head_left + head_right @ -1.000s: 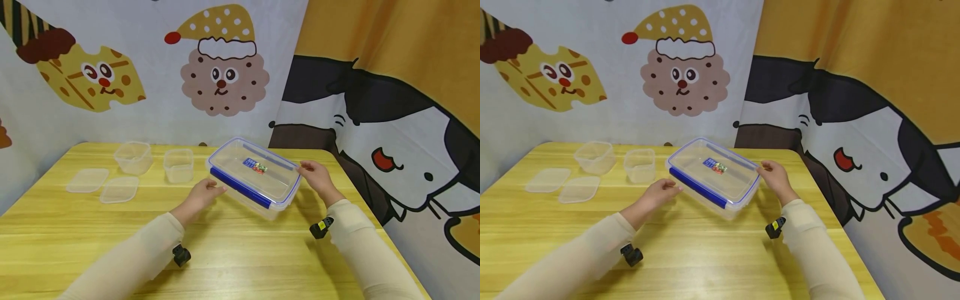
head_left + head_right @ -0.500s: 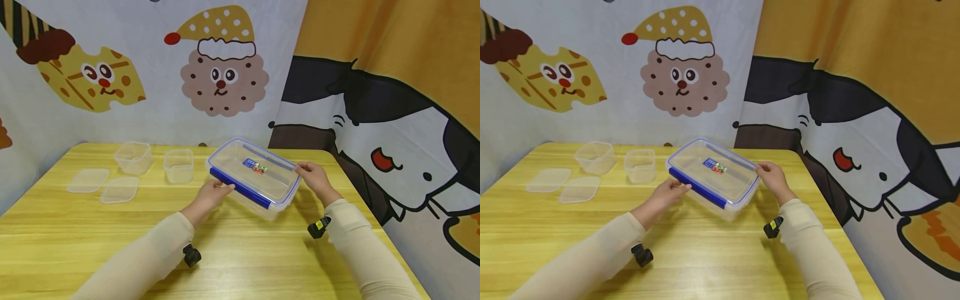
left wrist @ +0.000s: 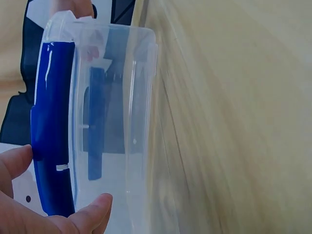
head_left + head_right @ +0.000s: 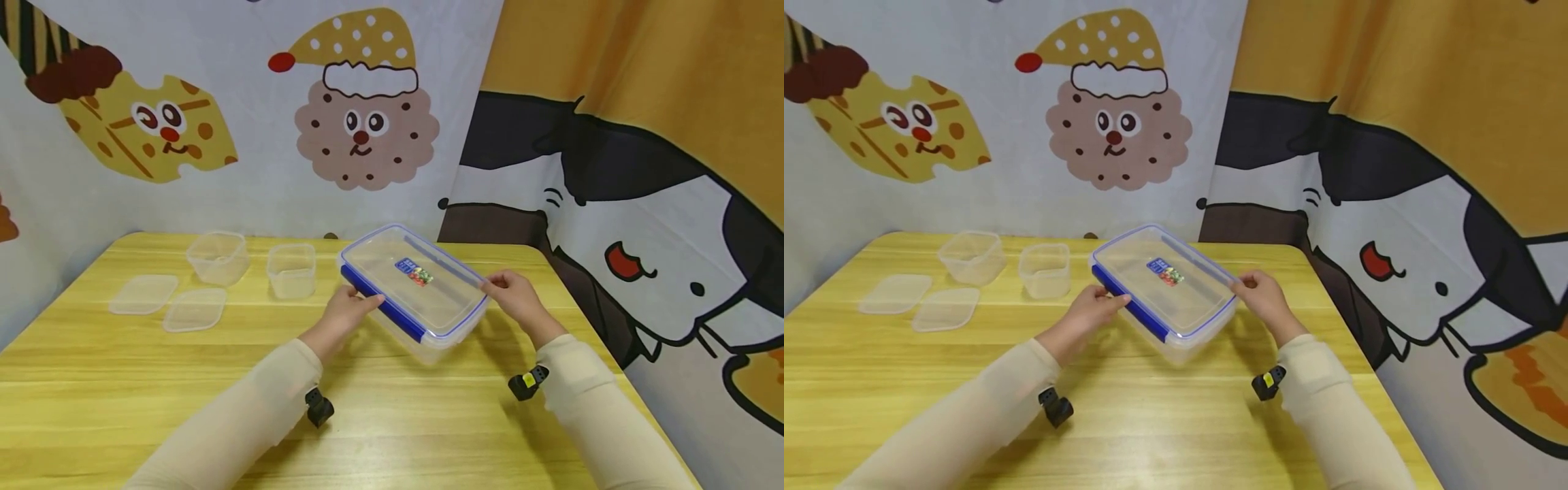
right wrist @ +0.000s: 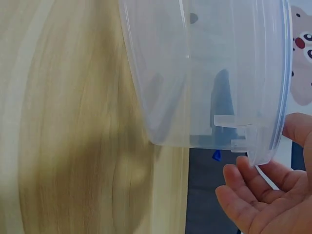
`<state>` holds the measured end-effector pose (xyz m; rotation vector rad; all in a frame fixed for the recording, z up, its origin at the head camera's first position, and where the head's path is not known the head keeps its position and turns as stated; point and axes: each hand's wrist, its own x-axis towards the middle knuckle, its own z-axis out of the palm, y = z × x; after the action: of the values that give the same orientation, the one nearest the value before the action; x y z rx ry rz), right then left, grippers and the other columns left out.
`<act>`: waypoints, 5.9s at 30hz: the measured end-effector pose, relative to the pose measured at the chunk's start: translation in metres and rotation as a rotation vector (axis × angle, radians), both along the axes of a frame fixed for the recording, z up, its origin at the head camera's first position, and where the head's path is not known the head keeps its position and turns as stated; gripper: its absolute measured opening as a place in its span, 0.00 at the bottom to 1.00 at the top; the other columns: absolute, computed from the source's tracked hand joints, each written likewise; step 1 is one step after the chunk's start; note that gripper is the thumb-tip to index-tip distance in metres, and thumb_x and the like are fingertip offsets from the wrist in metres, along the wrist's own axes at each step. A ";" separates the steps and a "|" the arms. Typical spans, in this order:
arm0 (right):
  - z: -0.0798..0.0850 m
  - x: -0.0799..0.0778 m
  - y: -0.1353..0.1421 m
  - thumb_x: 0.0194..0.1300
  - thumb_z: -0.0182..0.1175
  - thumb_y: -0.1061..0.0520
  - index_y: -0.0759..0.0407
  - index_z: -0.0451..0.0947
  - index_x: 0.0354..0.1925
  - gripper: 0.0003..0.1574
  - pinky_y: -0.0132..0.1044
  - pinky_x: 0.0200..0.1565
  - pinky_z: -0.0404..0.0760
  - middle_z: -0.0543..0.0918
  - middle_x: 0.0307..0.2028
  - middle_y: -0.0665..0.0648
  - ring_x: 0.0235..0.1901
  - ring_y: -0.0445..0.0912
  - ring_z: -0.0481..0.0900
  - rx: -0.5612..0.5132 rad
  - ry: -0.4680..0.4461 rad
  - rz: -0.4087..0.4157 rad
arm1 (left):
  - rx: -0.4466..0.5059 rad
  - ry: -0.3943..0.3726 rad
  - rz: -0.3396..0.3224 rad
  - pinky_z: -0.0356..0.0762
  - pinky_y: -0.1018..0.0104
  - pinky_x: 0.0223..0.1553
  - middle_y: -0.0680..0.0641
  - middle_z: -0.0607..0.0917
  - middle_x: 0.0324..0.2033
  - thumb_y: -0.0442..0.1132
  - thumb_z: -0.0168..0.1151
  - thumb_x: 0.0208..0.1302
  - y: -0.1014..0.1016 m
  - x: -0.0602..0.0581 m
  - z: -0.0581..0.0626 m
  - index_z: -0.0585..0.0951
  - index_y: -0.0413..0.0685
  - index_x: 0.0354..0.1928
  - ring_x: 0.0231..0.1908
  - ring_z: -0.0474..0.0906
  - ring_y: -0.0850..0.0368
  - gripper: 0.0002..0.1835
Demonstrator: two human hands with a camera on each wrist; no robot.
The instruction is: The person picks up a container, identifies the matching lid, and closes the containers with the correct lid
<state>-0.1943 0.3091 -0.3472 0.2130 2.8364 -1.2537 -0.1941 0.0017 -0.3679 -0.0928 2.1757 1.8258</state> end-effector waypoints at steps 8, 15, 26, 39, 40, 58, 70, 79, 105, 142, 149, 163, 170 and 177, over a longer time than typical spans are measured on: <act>0.005 0.009 -0.008 0.72 0.52 0.50 0.72 0.67 0.59 0.29 0.45 0.49 0.77 0.74 0.52 0.68 0.49 0.55 0.72 -0.029 -0.042 0.003 | 0.004 -0.022 -0.010 0.65 0.45 0.65 0.32 0.64 0.66 0.45 0.61 0.67 -0.001 -0.012 -0.001 0.55 0.32 0.70 0.65 0.63 0.37 0.39; 0.010 0.014 -0.014 0.72 0.51 0.52 0.72 0.67 0.60 0.28 0.49 0.52 0.77 0.73 0.54 0.70 0.51 0.57 0.72 -0.039 -0.095 0.006 | 0.042 -0.072 -0.026 0.68 0.50 0.63 0.34 0.71 0.61 0.45 0.59 0.69 -0.003 -0.023 0.000 0.55 0.36 0.71 0.62 0.69 0.41 0.37; 0.015 0.029 -0.025 0.71 0.53 0.47 0.70 0.69 0.55 0.29 0.51 0.48 0.75 0.75 0.52 0.70 0.47 0.58 0.72 0.151 -0.078 0.060 | 0.051 -0.067 -0.041 0.69 0.53 0.63 0.35 0.70 0.63 0.44 0.54 0.72 -0.010 -0.042 -0.001 0.60 0.33 0.69 0.61 0.70 0.42 0.32; 0.017 0.041 -0.037 0.70 0.55 0.42 0.68 0.70 0.48 0.28 0.46 0.42 0.77 0.78 0.47 0.67 0.42 0.55 0.75 0.225 -0.074 0.081 | 0.019 -0.082 -0.079 0.69 0.55 0.63 0.35 0.73 0.60 0.44 0.51 0.74 -0.014 -0.059 0.002 0.67 0.29 0.64 0.60 0.70 0.42 0.27; 0.017 0.042 -0.038 0.70 0.55 0.42 0.68 0.70 0.47 0.28 0.45 0.42 0.77 0.78 0.46 0.67 0.41 0.54 0.75 0.229 -0.074 0.084 | 0.018 -0.077 -0.077 0.70 0.55 0.63 0.34 0.73 0.59 0.44 0.51 0.74 -0.014 -0.061 0.002 0.67 0.29 0.64 0.60 0.70 0.42 0.26; 0.028 0.058 -0.062 0.67 0.59 0.40 0.62 0.74 0.37 0.25 0.38 0.30 0.73 0.81 0.34 0.56 0.30 0.48 0.73 0.366 -0.103 0.143 | 0.025 -0.112 -0.118 0.73 0.57 0.60 0.34 0.76 0.56 0.45 0.49 0.75 -0.017 -0.084 0.001 0.68 0.33 0.65 0.54 0.75 0.45 0.26; 0.025 0.018 -0.030 0.71 0.54 0.45 0.68 0.74 0.53 0.28 0.46 0.42 0.80 0.80 0.45 0.66 0.43 0.56 0.78 0.195 -0.071 0.074 | -0.093 -0.046 -0.207 0.69 0.51 0.63 0.33 0.73 0.60 0.51 0.51 0.73 -0.029 -0.049 0.005 0.62 0.31 0.68 0.58 0.74 0.40 0.33; 0.016 -0.017 -0.014 0.72 0.51 0.44 0.68 0.60 0.68 0.38 0.60 0.61 0.68 0.66 0.64 0.72 0.62 0.65 0.65 0.076 -0.094 0.092 | -0.117 -0.026 -0.235 0.67 0.45 0.63 0.32 0.71 0.61 0.54 0.58 0.67 -0.037 -0.015 0.002 0.58 0.35 0.70 0.59 0.71 0.38 0.40; 0.001 -0.083 -0.019 0.74 0.48 0.45 0.62 0.43 0.76 0.44 0.57 0.67 0.61 0.53 0.73 0.67 0.70 0.62 0.55 -0.080 -0.159 0.060 | -0.025 0.030 -0.232 0.71 0.46 0.60 0.34 0.76 0.53 0.44 0.58 0.69 -0.034 0.011 0.001 0.62 0.31 0.66 0.53 0.75 0.42 0.32; 0.000 -0.045 -0.012 0.74 0.49 0.48 0.60 0.49 0.75 0.40 0.61 0.69 0.54 0.51 0.74 0.65 0.70 0.63 0.55 -0.145 -0.078 0.050 | 0.041 0.002 -0.204 0.67 0.49 0.64 0.32 0.69 0.63 0.45 0.49 0.73 -0.045 -0.017 -0.008 0.62 0.30 0.67 0.61 0.69 0.36 0.30; 0.004 -0.026 -0.015 0.73 0.51 0.49 0.63 0.52 0.74 0.39 0.60 0.68 0.58 0.52 0.73 0.67 0.69 0.64 0.57 -0.108 -0.072 -0.009 | 0.062 0.000 -0.159 0.66 0.50 0.65 0.33 0.68 0.63 0.45 0.49 0.73 -0.044 -0.022 -0.008 0.65 0.29 0.64 0.63 0.66 0.37 0.28; 0.011 -0.017 -0.011 0.73 0.50 0.44 0.67 0.34 0.75 0.51 0.60 0.69 0.55 0.48 0.73 0.72 0.71 0.65 0.50 -0.082 -0.136 -0.038 | -0.049 -0.012 -0.056 0.69 0.51 0.63 0.33 0.70 0.61 0.54 0.47 0.74 -0.041 -0.030 -0.006 0.66 0.32 0.64 0.60 0.70 0.39 0.31; 0.007 -0.035 0.004 0.73 0.48 0.43 0.65 0.33 0.75 0.50 0.58 0.69 0.55 0.46 0.74 0.71 0.72 0.64 0.48 -0.161 -0.167 -0.014 | -0.128 -0.037 -0.102 0.67 0.45 0.62 0.34 0.72 0.57 0.57 0.50 0.71 -0.046 -0.006 -0.003 0.66 0.32 0.60 0.57 0.70 0.39 0.33; -0.001 -0.051 0.016 0.74 0.47 0.41 0.65 0.37 0.76 0.49 0.58 0.70 0.53 0.43 0.75 0.66 0.73 0.61 0.46 -0.264 -0.211 -0.014 | -0.155 -0.058 -0.163 0.68 0.43 0.61 0.34 0.76 0.55 0.55 0.54 0.70 -0.046 0.016 -0.003 0.68 0.31 0.61 0.55 0.75 0.39 0.33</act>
<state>-0.2449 0.3247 -0.3483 0.3338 2.4691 -1.4927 -0.1783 -0.0444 -0.3711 -0.0005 2.2115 1.5476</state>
